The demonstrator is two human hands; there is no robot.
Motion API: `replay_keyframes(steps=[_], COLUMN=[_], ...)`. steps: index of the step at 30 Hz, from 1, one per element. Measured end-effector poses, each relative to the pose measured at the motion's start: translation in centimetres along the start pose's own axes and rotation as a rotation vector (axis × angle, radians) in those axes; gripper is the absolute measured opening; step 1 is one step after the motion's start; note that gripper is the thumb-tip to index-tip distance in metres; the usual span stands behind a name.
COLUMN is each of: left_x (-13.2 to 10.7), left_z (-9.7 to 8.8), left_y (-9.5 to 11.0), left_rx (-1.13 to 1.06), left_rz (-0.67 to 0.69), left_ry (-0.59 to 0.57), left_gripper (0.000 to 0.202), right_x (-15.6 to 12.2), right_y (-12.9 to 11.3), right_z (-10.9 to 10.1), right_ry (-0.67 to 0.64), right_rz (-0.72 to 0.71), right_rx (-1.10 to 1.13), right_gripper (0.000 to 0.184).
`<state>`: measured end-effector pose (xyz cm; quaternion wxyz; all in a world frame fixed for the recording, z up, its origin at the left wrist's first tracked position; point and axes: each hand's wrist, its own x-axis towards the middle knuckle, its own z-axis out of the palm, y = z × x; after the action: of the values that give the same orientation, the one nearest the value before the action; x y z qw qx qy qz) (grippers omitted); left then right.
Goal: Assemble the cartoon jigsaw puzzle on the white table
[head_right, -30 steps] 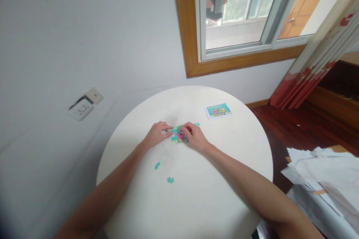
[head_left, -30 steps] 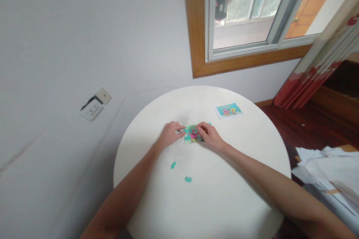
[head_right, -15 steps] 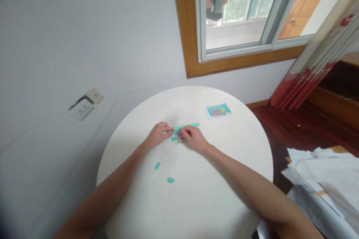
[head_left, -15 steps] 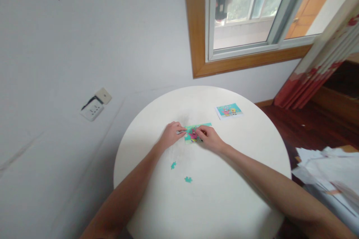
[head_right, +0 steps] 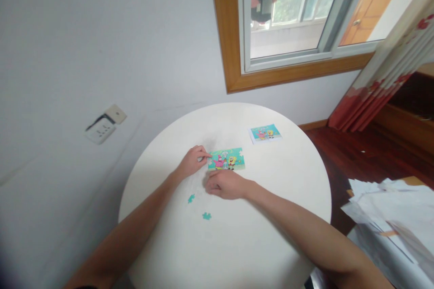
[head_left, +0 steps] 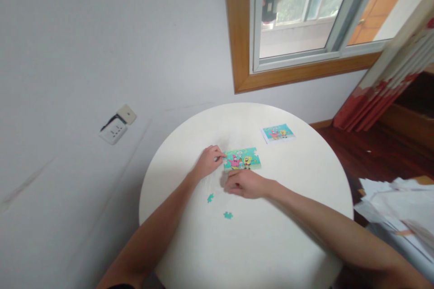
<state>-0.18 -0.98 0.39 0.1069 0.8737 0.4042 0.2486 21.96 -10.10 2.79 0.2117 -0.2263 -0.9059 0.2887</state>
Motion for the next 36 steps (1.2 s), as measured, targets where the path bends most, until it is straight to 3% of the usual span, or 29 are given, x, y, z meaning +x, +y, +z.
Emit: replay_keyframes(steps=[5, 11, 16, 20, 23, 29, 36], left_x=[0.0, 0.0, 0.0, -0.1, -0.1, -0.1, 0.0], left_z=[0.1, 0.1, -0.1, -0.4, -0.3, 0.0, -0.2], left_y=[0.0, 0.1, 0.3, 0.5, 0.4, 0.0, 0.3], left_rx=[-0.038, -0.073, -0.092, -0.085, -0.07, -0.068, -0.076], left_rz=[-0.022, -0.037, -0.045, -0.075, -0.085, -0.078, -0.094], left_ry=[0.026, 0.056, 0.105, 0.159, 0.127, 0.056, 0.123], left_gripper=[0.027, 0.027, 0.027, 0.026, 0.027, 0.028, 0.028], right_x=[0.2, 0.3, -0.1, -0.7, -0.9, -1.0, -1.2], right_y=[-2.0, -3.1, -3.6, -4.5, -5.3, -5.4, -6.4], right_z=[1.1, 1.3, 2.3, 2.7, 2.6, 2.8, 2.8], right_ry=[-0.181, -0.284, -0.29, -0.252, -0.225, -0.241, -0.251], right_rz=[-0.082, -0.187, -0.199, -0.137, -0.082, -0.103, -0.107], right_rx=[-0.079, -0.177, -0.344, -0.441, -0.481, -0.479, -0.555], right_gripper=[0.025, 0.007, 0.011, 0.029, 0.038, 0.03, 0.026])
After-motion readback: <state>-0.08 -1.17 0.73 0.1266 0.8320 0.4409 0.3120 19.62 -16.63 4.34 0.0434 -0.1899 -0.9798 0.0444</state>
